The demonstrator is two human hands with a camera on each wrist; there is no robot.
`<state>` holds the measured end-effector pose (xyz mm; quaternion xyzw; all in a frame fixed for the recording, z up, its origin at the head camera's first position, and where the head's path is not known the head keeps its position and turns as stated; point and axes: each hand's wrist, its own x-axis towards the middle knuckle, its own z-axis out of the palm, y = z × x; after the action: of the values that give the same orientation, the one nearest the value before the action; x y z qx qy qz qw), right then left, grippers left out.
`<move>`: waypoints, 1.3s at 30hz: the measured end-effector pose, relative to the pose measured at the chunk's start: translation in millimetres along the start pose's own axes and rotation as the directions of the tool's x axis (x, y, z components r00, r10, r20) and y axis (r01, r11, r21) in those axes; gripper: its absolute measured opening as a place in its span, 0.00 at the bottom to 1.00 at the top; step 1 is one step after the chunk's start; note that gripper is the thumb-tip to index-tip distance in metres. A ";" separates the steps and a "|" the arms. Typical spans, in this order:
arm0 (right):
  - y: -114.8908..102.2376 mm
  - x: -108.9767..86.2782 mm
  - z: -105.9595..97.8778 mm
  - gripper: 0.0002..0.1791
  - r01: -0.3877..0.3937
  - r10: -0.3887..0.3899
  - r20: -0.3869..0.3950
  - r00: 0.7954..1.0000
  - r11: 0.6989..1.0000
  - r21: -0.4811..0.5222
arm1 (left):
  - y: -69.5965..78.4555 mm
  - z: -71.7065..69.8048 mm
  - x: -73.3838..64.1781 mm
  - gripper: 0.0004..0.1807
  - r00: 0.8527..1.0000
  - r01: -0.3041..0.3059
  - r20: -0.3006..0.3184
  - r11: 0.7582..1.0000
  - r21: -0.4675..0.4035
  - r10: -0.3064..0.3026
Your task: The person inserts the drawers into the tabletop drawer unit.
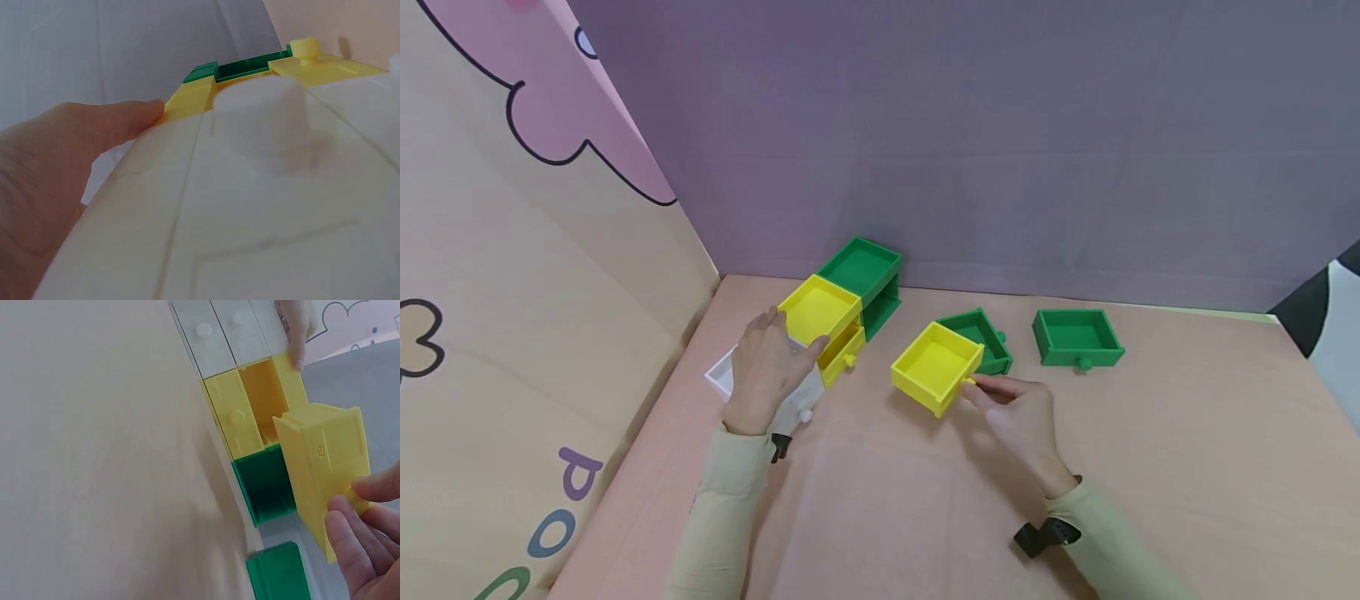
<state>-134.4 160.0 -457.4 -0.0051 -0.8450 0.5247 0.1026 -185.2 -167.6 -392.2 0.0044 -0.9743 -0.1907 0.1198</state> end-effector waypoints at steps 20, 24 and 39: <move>-9.5 10.2 40.7 0.16 -0.082 0.075 0.064 0.995 0.989 0.125 | -1.3 0.8 -0.9 0.43 1.000 0.015 0.022 1.000 0.001 -0.015; -13.3 11.9 48.5 0.15 -0.068 0.060 0.063 0.996 0.987 0.145 | -1.0 0.1 -0.1 0.44 1.000 0.011 0.020 1.000 -0.002 -0.010; -21.7 19.8 76.1 0.14 -0.080 0.069 0.064 0.996 0.979 0.189 | -1.2 1.1 -0.9 0.44 0.999 0.017 0.027 1.000 0.010 -0.017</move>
<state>-165.2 85.1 -467.4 -0.0118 -0.7926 0.6067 0.0588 -184.6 -168.3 -393.8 0.0108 -0.9767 -0.1871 0.1049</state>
